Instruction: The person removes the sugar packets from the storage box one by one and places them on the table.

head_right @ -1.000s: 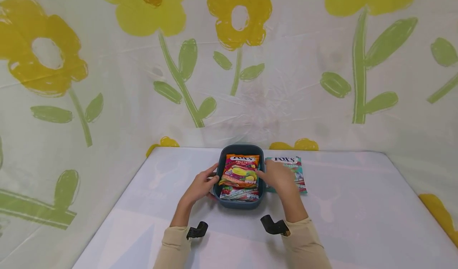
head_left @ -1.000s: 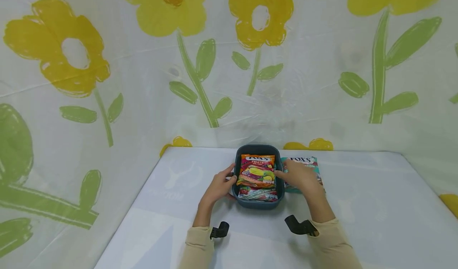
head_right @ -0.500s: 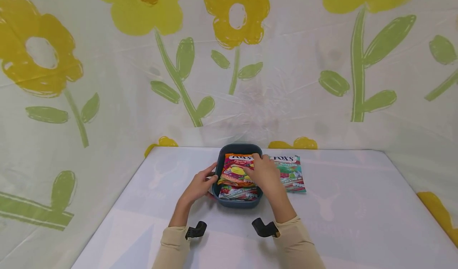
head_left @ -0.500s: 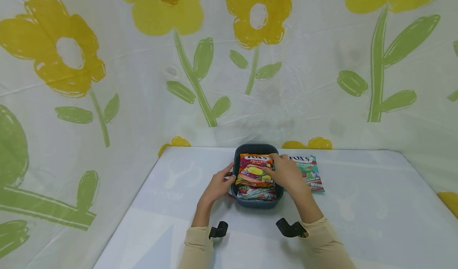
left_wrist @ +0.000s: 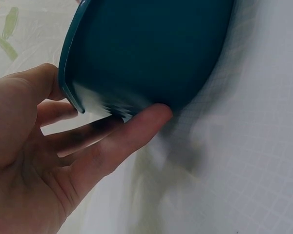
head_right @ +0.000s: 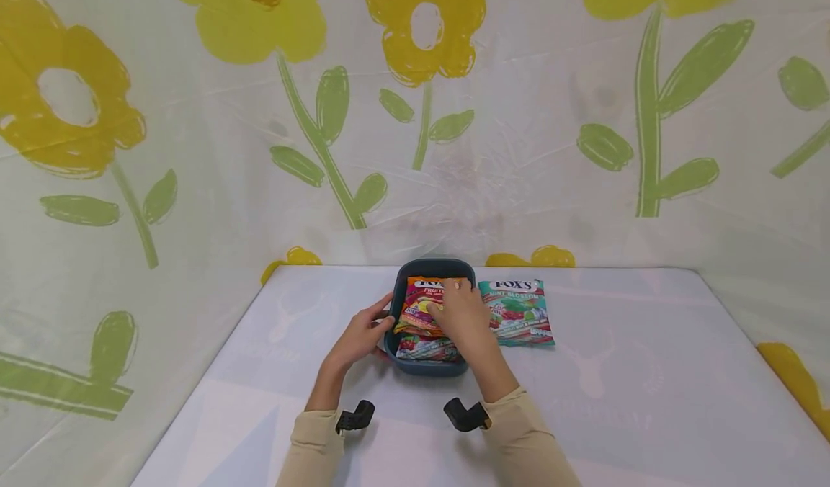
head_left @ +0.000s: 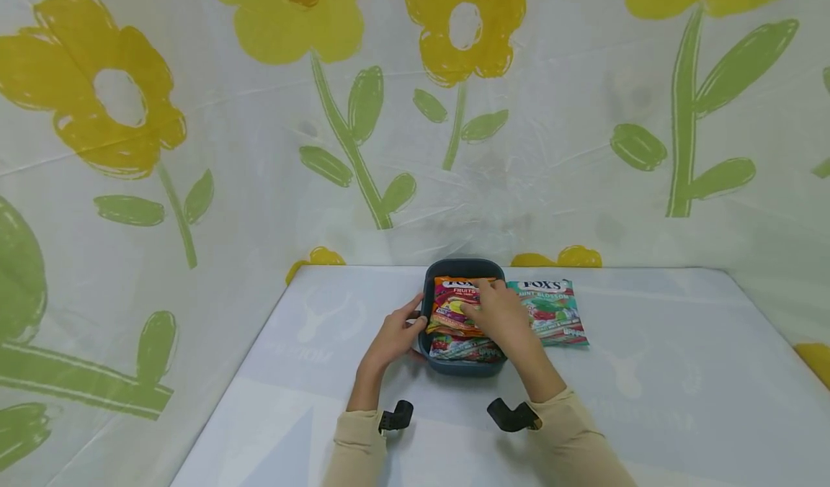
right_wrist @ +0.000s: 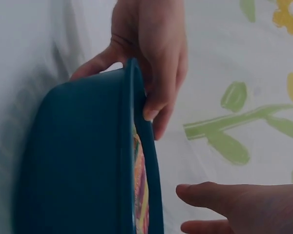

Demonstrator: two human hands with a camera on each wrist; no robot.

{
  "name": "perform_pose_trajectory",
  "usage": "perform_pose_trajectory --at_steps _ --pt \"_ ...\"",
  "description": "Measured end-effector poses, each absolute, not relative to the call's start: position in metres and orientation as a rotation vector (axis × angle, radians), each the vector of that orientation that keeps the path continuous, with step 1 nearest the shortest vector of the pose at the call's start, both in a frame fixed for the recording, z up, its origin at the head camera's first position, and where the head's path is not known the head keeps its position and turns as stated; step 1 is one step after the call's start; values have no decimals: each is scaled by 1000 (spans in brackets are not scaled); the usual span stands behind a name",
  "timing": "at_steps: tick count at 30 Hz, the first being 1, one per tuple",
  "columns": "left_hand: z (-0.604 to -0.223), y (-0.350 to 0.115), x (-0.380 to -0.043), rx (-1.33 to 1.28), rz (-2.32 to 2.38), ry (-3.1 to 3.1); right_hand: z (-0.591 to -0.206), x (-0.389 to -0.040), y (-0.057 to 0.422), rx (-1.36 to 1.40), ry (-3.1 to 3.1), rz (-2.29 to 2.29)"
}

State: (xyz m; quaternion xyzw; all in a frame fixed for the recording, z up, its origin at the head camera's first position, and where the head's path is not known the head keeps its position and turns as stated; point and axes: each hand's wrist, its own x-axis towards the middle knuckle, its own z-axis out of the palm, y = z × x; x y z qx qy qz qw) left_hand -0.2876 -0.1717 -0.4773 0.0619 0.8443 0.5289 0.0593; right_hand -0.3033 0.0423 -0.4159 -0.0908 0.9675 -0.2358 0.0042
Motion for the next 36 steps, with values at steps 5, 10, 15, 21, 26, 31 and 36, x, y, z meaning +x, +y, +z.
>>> perform_pose_trajectory --at_steps 5,10,15,21,26,31,36 --pt "-476 -171 -287 188 1580 2574 -422 -302 34 -243 3022 -689" --pt "-475 -170 -286 182 1611 2552 -429 -299 28 -189 2994 -693" --pt "-458 -166 -276 201 1638 2511 -433 -297 23 -141 2983 -675" --pt "-438 -164 -265 215 1631 2487 -437 -299 20 -84 2979 -672" --pt "-438 -164 -266 210 1638 2476 -439 -300 18 -78 3002 -660" --pt "-450 -166 -274 205 1643 2470 -441 -301 17 -58 3040 -678" --pt "-473 -170 -286 205 1645 2499 -442 -304 16 -37 3055 -705"
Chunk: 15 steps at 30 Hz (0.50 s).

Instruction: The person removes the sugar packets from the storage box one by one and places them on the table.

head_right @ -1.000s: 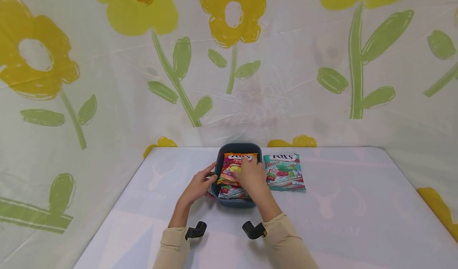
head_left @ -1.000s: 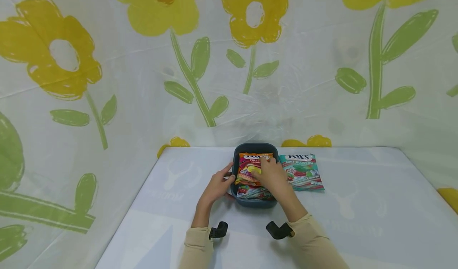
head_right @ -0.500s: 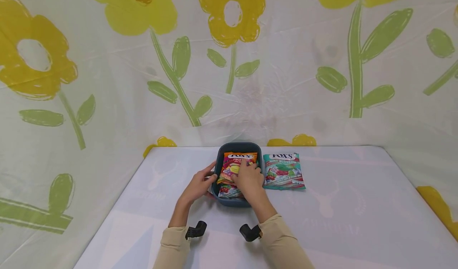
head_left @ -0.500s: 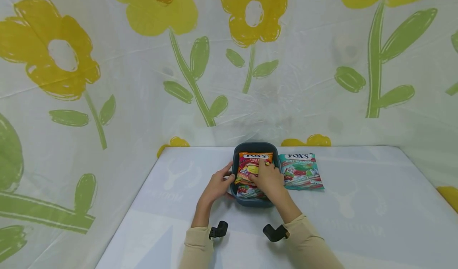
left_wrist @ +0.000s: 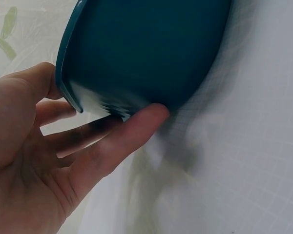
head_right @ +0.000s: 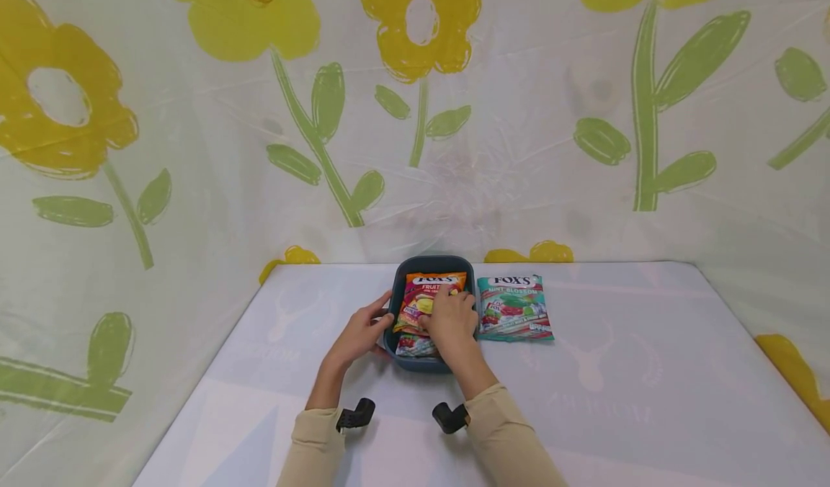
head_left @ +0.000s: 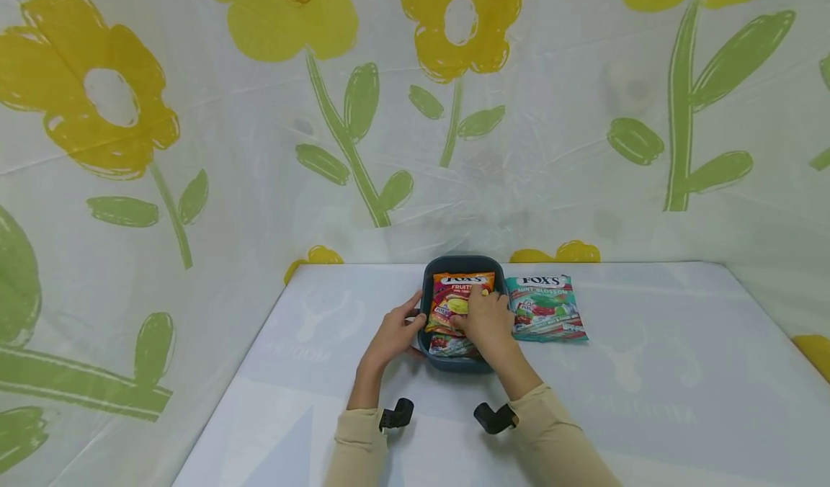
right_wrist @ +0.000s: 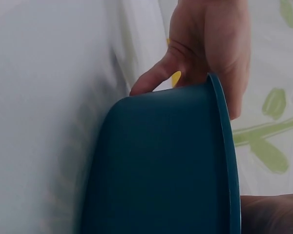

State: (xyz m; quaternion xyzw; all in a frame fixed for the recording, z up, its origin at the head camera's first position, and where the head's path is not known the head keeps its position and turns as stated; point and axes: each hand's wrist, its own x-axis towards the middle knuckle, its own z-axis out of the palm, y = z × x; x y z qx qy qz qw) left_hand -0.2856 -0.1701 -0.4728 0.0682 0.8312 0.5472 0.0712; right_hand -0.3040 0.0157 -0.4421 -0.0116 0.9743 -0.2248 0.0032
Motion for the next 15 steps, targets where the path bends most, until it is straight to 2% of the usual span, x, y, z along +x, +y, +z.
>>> perform_pose_trajectory --at_steps 15 --pt "-480 -172 -289 210 1631 2542 -434 -324 23 -86 2950 -620"
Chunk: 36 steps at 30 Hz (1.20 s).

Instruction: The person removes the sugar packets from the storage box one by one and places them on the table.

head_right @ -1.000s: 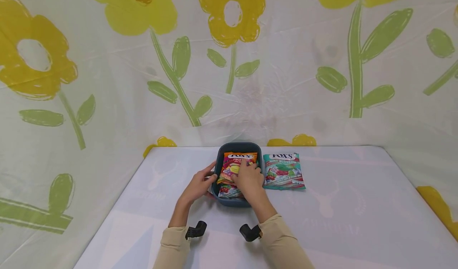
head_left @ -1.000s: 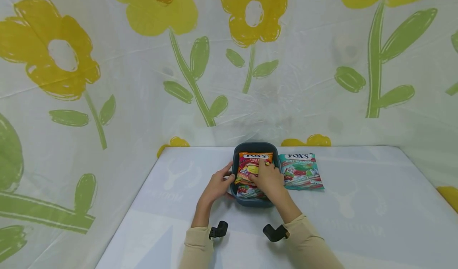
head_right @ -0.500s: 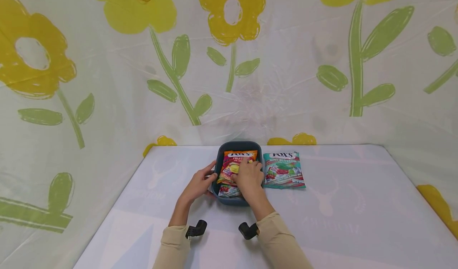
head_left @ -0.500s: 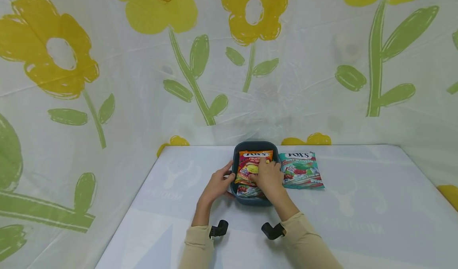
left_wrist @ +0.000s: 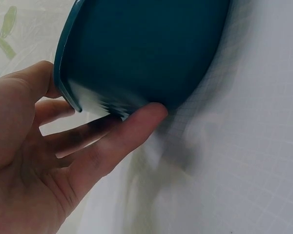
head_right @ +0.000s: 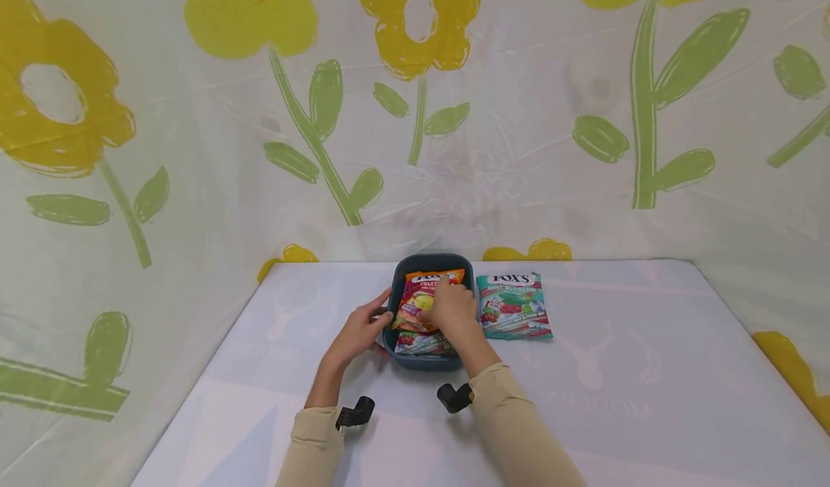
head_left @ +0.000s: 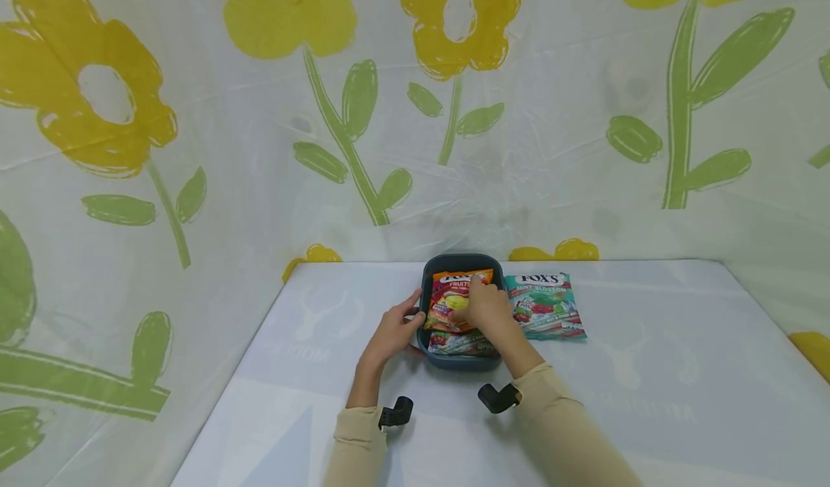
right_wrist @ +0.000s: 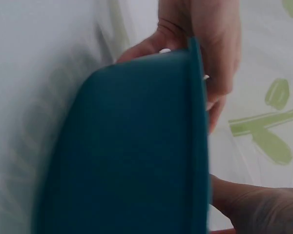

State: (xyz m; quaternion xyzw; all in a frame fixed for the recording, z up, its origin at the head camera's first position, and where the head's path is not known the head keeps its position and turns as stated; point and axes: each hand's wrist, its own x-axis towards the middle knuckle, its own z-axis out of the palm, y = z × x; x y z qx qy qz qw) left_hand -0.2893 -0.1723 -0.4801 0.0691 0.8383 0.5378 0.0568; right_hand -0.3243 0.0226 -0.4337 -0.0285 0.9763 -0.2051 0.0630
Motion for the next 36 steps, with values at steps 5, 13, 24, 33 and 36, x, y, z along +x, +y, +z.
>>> perform_pose_trajectory --at_steps 5,13,24,33,36 --pt "-481 -172 -291 190 1652 2511 -428 -328 26 -91 2885 -592" --pt "-482 -175 -292 200 1671 2540 -417 -331 30 -223 2840 -638" --pt "-482 -172 -293 174 1639 2555 -414 -335 40 -289 2766 -893" --pt "-483 -172 -293 174 1637 2549 -425 -336 49 -338 2733 -1132" --pt "-483 -172 -293 175 1633 2563 -430 -337 52 -331 2684 -1243"
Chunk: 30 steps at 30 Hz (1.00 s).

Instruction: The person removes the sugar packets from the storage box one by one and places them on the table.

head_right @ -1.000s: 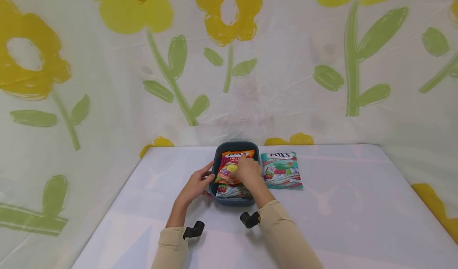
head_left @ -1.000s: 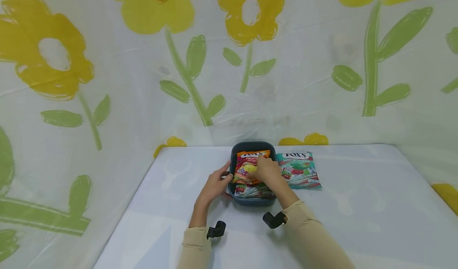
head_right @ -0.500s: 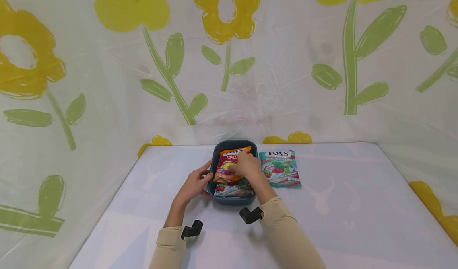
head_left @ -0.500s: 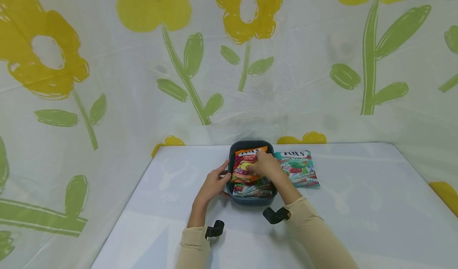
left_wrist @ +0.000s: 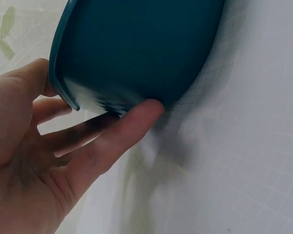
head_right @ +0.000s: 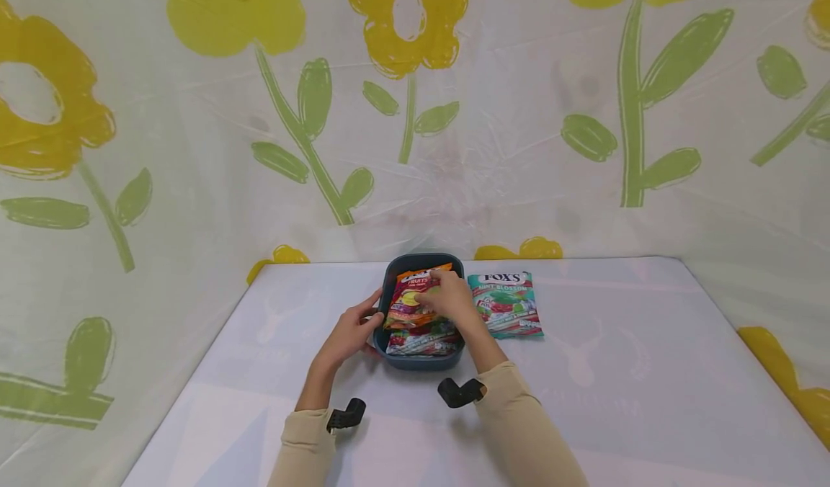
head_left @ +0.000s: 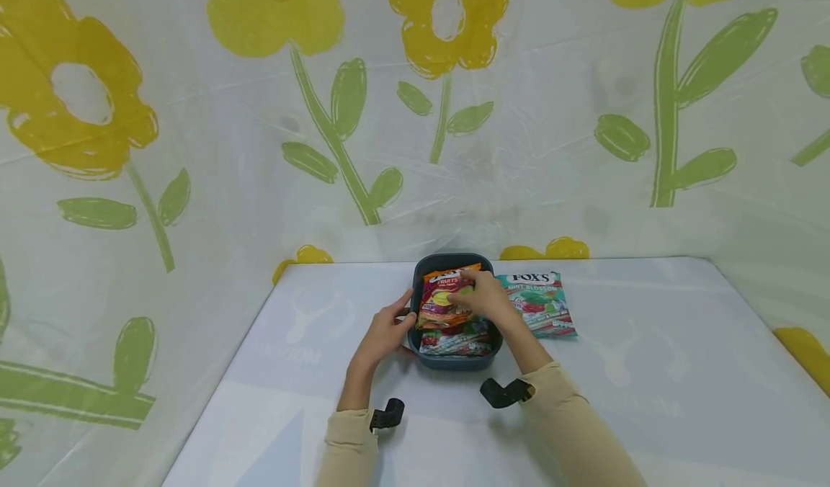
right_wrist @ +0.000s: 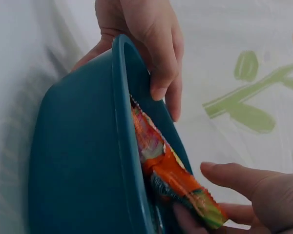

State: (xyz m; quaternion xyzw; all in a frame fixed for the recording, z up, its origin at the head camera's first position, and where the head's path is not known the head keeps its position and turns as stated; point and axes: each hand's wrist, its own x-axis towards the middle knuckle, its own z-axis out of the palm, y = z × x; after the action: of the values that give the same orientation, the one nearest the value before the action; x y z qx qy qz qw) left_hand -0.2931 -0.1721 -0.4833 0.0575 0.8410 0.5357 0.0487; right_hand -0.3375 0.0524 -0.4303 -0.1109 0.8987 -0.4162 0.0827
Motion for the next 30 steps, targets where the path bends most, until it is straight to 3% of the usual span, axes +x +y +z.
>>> perform_pose_trajectory --at_steps 14,23,30 --pt "-480 -170 -290 152 1652 2559 -442 -343 59 -162 2426 -1626" --pt "-450 -166 -276 201 1645 2504 -443 -347 60 -129 2275 -1734" --pt "-476 -169 -288 152 1678 2525 -441 -346 65 -219 2215 -1746"
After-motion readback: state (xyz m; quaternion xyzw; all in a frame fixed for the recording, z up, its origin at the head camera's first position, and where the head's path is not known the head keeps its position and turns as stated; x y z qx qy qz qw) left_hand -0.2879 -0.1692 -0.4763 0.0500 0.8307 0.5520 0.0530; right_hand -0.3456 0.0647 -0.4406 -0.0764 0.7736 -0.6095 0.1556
